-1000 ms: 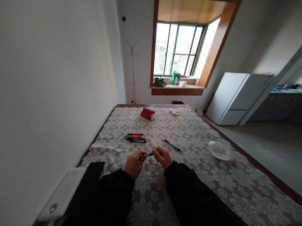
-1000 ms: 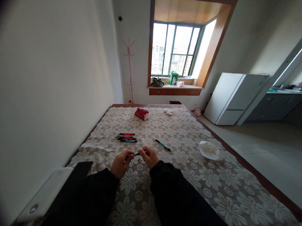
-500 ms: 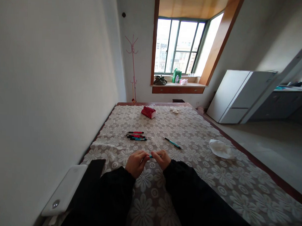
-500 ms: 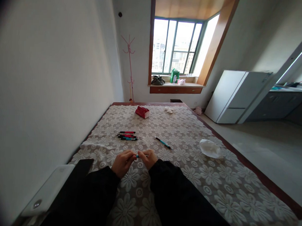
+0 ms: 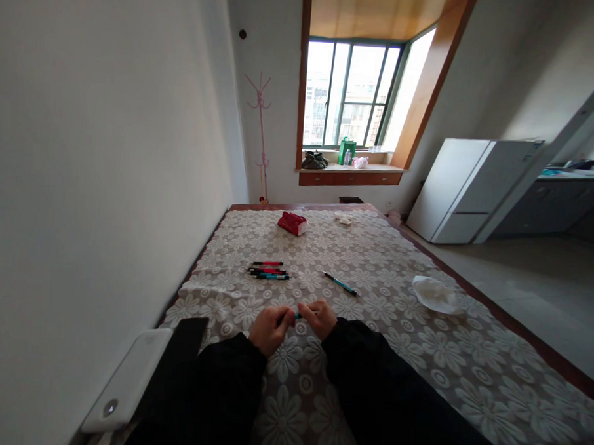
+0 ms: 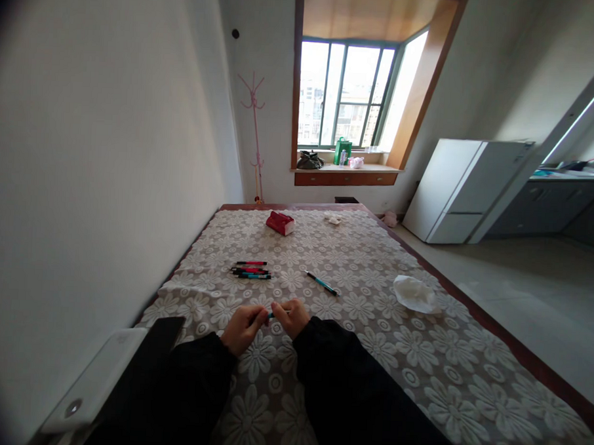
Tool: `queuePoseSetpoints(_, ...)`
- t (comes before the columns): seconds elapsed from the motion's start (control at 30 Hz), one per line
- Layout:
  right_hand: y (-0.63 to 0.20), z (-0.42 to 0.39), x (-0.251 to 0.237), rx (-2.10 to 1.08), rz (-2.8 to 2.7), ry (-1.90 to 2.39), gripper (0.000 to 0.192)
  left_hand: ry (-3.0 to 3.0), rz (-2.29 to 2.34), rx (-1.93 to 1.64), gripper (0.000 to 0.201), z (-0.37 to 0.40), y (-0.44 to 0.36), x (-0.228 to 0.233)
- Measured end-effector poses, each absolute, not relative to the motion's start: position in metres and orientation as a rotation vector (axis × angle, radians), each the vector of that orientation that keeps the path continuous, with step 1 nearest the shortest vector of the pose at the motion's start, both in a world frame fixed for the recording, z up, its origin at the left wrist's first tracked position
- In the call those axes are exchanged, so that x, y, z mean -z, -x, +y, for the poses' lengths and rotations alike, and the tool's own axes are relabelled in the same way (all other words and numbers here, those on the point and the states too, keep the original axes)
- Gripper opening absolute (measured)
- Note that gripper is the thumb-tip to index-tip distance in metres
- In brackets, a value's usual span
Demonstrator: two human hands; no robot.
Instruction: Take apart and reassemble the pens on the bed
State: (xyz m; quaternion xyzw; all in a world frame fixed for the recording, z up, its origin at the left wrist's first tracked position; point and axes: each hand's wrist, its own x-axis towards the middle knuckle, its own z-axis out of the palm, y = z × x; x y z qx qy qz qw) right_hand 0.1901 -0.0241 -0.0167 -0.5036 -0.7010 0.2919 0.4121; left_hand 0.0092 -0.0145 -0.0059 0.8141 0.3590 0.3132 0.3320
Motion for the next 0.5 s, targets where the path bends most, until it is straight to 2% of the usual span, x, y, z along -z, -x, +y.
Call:
queuePoseSetpoints(0.07, -0.191, -0.021, 0.017, -0.810, -1.668, 1.316, 0.056, -2.189, 0.962, -0.855, 0.025, -0.016, -0.009, 0.003)
queuePoseSetpoints(0.17, -0.191, -0.018, 0.019, -0.886, -1.606, 1.382, 0.058, -2.295, 1.036, -0.895, 0.022, -0.017, -0.008, 0.000)
queuePoseSetpoints(0.3, -0.188, -0.022, 0.017, -0.774, -1.643, 1.387, 0.057, -2.394, 1.054, -0.899, 0.024, -0.018, -0.007, -0.003)
queuePoseSetpoints(0.37, -0.185, -0.026, 0.016, -0.702, -1.680, 1.365, 0.057, -2.349, 1.016, -0.822, 0.030, -0.018, -0.007, -0.003)
queuePoseSetpoints(0.5, -0.184, -0.031, 0.015, -0.584, -1.788, 1.278, 0.055, -2.088, 0.880, -0.687, 0.055, -0.019, -0.009, 0.000)
